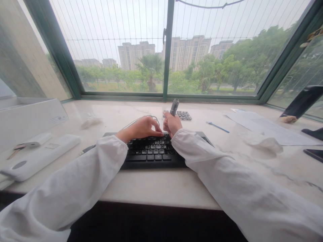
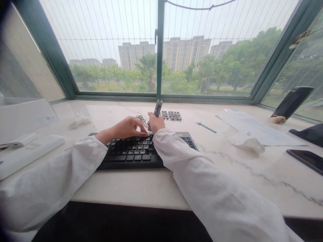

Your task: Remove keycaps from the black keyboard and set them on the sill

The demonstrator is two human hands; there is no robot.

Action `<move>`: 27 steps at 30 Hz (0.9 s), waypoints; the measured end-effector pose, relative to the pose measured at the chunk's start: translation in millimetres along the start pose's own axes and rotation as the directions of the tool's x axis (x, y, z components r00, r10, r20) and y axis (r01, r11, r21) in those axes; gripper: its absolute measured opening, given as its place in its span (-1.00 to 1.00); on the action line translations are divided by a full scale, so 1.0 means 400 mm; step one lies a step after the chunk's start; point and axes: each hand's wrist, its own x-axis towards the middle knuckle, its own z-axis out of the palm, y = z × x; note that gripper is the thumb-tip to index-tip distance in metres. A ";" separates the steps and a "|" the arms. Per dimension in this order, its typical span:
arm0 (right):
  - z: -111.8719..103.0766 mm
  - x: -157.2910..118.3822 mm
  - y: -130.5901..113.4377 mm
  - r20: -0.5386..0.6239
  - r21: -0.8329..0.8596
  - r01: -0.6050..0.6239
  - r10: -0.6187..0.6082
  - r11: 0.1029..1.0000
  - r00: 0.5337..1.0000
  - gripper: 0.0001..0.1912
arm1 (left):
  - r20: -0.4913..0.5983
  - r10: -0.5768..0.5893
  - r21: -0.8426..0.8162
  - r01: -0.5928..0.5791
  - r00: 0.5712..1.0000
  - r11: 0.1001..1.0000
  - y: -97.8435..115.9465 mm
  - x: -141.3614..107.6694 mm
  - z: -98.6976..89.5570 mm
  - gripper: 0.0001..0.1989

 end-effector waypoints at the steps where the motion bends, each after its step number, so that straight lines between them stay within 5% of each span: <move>1: 0.000 0.000 -0.001 0.001 -0.007 -0.003 0.003 1.000 1.000 -0.62 | 0.001 0.000 0.001 0.000 1.000 1.000 -0.001 0.000 0.000 -0.65; 9: -0.002 0.002 -0.007 -0.029 -0.084 -0.038 0.035 0.996 0.999 -0.64 | 0.010 0.018 -0.011 -0.018 1.000 1.000 -0.005 0.001 0.002 -0.68; 27: 0.000 -0.012 0.002 0.096 -0.013 0.058 -0.056 0.998 0.994 -0.54 | 0.023 0.030 0.001 -0.031 0.999 1.000 -0.010 0.004 0.002 -0.68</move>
